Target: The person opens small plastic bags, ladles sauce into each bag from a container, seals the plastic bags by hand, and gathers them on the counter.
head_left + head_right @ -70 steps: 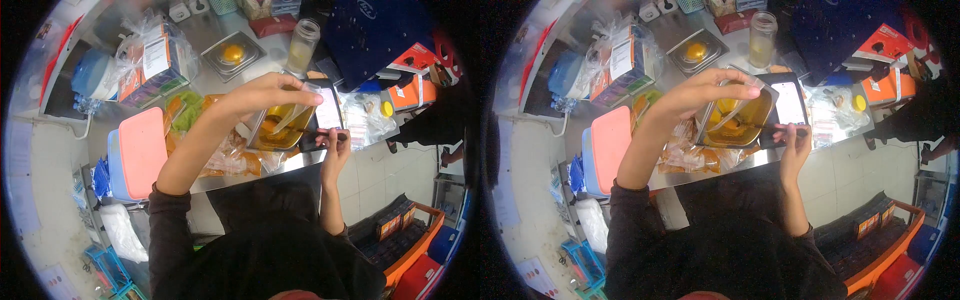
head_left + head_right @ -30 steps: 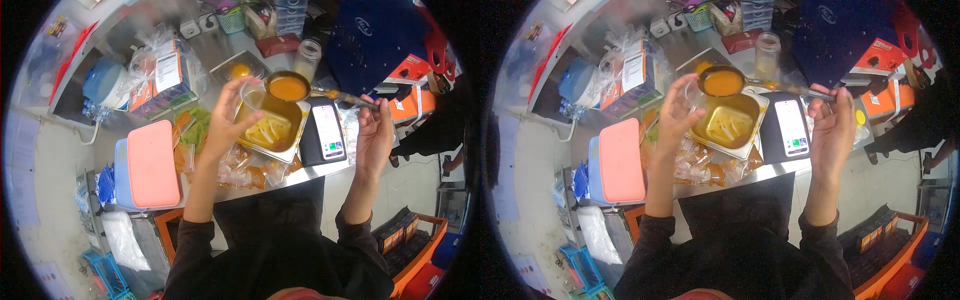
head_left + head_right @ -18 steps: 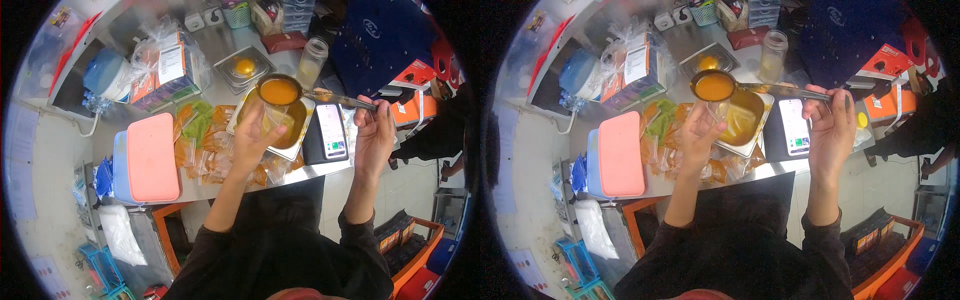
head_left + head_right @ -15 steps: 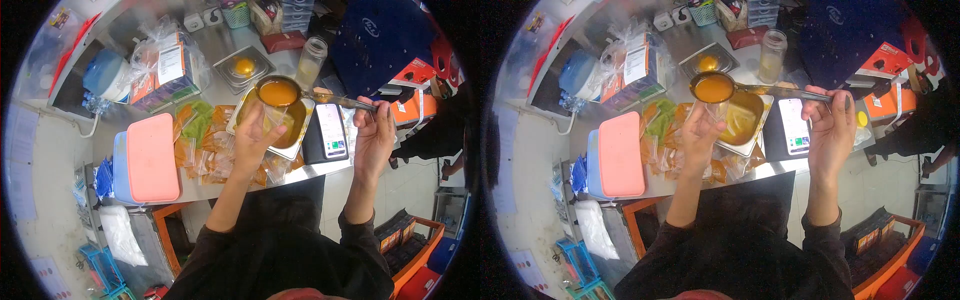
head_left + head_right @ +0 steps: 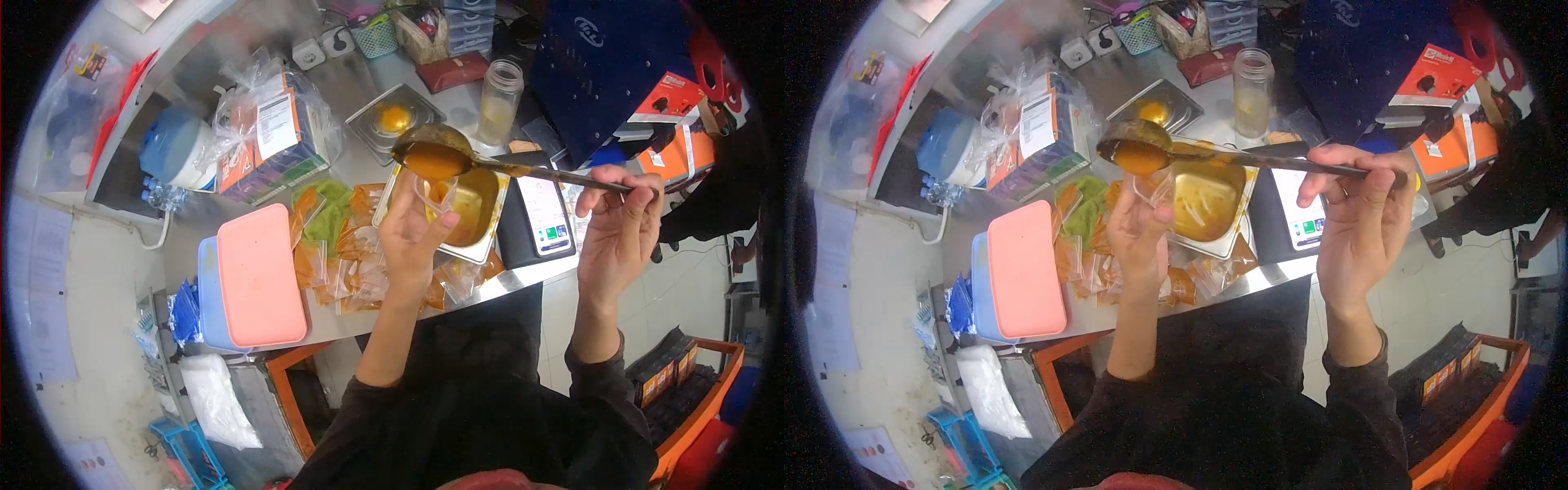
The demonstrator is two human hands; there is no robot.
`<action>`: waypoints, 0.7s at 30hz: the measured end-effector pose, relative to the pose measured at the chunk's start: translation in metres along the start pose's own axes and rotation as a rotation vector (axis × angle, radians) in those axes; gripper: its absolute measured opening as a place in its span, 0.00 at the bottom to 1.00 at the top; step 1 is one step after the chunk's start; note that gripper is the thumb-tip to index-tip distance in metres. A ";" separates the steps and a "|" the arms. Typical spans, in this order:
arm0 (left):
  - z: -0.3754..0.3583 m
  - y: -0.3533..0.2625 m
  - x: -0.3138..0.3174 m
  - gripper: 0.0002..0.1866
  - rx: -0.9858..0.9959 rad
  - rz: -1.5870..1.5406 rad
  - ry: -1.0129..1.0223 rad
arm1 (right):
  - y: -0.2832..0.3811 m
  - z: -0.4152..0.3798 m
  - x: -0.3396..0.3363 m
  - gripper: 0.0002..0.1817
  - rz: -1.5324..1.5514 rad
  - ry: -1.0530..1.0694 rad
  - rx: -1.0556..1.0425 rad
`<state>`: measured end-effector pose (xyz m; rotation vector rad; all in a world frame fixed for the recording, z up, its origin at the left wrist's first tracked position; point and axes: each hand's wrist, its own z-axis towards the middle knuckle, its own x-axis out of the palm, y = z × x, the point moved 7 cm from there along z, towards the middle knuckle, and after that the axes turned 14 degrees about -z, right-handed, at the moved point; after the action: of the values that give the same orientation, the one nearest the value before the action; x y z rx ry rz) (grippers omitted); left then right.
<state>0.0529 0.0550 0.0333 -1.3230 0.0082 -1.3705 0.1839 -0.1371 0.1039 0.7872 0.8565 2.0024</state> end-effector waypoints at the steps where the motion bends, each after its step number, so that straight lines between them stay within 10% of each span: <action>1: 0.000 0.000 -0.001 0.33 0.004 -0.018 -0.008 | 0.002 -0.001 0.000 0.14 0.000 -0.009 -0.002; 21: 0.004 -0.002 -0.008 0.39 0.077 -0.021 0.017 | 0.052 -0.031 0.029 0.14 -0.257 0.454 -0.517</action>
<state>0.0513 0.0635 0.0311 -1.2507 -0.0465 -1.3867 0.1241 -0.1447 0.1329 -0.0709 0.5966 2.0606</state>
